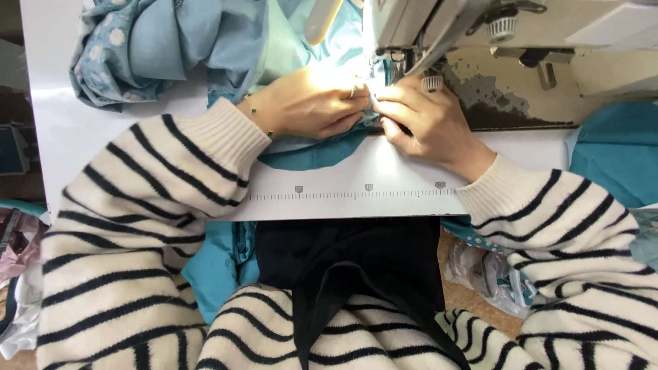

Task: Sewing the edges of light blue fabric pieces together using an industrial sewing machine to construct a pillowcase.

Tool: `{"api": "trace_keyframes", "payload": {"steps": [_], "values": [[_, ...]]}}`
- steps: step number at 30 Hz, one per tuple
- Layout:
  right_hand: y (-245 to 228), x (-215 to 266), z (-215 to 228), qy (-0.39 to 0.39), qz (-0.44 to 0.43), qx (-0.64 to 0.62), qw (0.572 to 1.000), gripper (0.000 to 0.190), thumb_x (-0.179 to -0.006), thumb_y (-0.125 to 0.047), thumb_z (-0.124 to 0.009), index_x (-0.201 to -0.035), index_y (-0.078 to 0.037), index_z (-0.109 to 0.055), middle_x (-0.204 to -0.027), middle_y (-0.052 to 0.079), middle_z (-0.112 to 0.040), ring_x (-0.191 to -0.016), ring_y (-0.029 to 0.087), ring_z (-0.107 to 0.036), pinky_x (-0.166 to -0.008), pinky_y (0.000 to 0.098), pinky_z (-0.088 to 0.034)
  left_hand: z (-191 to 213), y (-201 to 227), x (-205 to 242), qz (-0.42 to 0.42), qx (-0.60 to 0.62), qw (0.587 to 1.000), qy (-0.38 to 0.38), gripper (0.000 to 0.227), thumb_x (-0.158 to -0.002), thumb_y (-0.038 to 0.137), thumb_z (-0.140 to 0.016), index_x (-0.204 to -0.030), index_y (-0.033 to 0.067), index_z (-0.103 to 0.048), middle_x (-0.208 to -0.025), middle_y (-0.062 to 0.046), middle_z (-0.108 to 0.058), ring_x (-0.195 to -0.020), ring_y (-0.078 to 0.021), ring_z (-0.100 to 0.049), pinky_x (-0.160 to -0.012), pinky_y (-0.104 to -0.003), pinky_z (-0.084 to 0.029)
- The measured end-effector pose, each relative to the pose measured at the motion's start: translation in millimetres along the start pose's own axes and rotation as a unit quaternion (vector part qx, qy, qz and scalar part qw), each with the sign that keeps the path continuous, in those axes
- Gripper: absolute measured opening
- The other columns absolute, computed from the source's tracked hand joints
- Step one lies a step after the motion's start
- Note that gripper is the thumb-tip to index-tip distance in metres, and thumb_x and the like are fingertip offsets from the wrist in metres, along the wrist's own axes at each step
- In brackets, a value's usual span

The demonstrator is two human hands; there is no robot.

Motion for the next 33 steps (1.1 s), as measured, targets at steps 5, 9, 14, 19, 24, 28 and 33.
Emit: {"api": "trace_keyframes", "payload": {"steps": [5, 9, 14, 19, 24, 28, 33], "values": [[-2.7, -4.3, 2.4, -0.003, 0.005, -0.014, 1.0, 0.017, -0.097, -0.003, -0.068, -0.111, 0.003, -0.076, -0.116, 0.018, -0.074, -0.105, 0.037, -0.07, -0.087, 0.0403, -0.061, -5.5, 1.8, 17.0, -0.003, -0.04, 0.99, 0.137, 0.027, -0.107, 0.023, -0.059, -0.124, 0.0065, -0.071, -0.118, -0.007, -0.074, -0.095, -0.0265, -0.073, -0.068, -0.04, -0.059], [-0.2, -1.2, 0.6, -0.008, -0.004, 0.029, 1.0, 0.019, -0.1, -0.011, -0.069, -0.113, -0.003, -0.079, -0.12, 0.014, -0.075, -0.104, 0.028, -0.074, -0.07, 0.0326, -0.062, -2.4, 6.7, 12.2, 0.021, -0.086, 0.987, 0.132, 0.029, -0.107, 0.027, -0.059, -0.117, 0.0066, -0.076, -0.117, -0.005, -0.074, -0.107, -0.023, -0.07, -0.079, -0.04, -0.054], [8.7, 3.4, -4.0, -0.014, -0.017, 0.058, 0.998, 0.025, -0.104, -0.018, -0.067, -0.117, 0.0, -0.078, -0.125, 0.014, -0.075, -0.108, 0.028, -0.075, -0.078, 0.0383, -0.065, -3.0, 3.6, 6.2, 0.045, -0.12, 0.98, 0.152, 0.035, -0.105, 0.033, -0.057, -0.112, 0.0048, -0.076, -0.11, -0.005, -0.075, -0.1, -0.0253, -0.069, -0.079, -0.042, -0.052], [15.1, 9.9, -9.4, -0.017, -0.039, 0.005, 0.999, 0.029, -0.105, -0.017, -0.065, -0.122, 0.004, -0.076, -0.135, 0.019, -0.069, -0.118, 0.033, -0.072, -0.09, 0.0404, -0.065, -7.1, 7.3, 4.0, 0.091, -0.168, 0.972, 0.139, 0.054, -0.104, 0.053, -0.059, -0.116, 0.0028, -0.074, -0.118, -0.008, -0.07, -0.107, -0.0271, -0.067, -0.091, -0.046, -0.053], [-11.3, 0.0, 12.3, 0.05, -0.001, -0.008, 0.999, 0.016, -0.101, -0.006, -0.061, -0.104, 0.0, -0.075, -0.105, 0.015, -0.075, -0.092, 0.028, -0.071, -0.079, 0.0385, -0.057, 7.8, 40.4, 2.6, 0.077, -0.229, 0.959, 0.149, 0.029, -0.102, 0.036, -0.064, -0.111, 0.0093, -0.068, -0.107, -0.002, -0.069, -0.095, -0.0166, -0.067, -0.078, -0.035, -0.051], [-32.5, 2.8, -14.2, 0.069, 0.044, -0.007, 0.997, 0.015, -0.094, -0.02, -0.07, -0.102, -0.011, -0.079, -0.106, 0.007, -0.076, -0.094, 0.027, -0.073, -0.078, 0.0375, -0.055, -32.2, 29.9, 21.4, 0.171, -0.171, 0.954, 0.177, 0.025, -0.093, 0.025, -0.06, -0.105, 0.0048, -0.066, -0.098, -0.009, -0.056, -0.085, -0.0318, -0.055, -0.068, -0.039, -0.044], [-52.5, -13.0, -19.4, 0.024, 0.075, 0.025, 0.997, 0.03, -0.099, -0.024, -0.063, -0.116, -0.003, -0.075, -0.119, 0.016, -0.072, -0.113, 0.033, -0.068, -0.09, 0.0402, -0.056, -17.8, 11.3, 15.2, 0.227, -0.101, 0.956, 0.155, 0.018, -0.102, 0.009, -0.046, -0.086, 0.0079, -0.054, -0.082, -0.008, -0.052, -0.075, -0.0294, -0.051, -0.064, -0.04, -0.04]]}}
Point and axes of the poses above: each hand's wrist, its own x-axis away from the middle knuckle, its own z-axis out of the back of the hand, y = z × x, the point moved 4 cm from there along -x, towards the middle knuckle
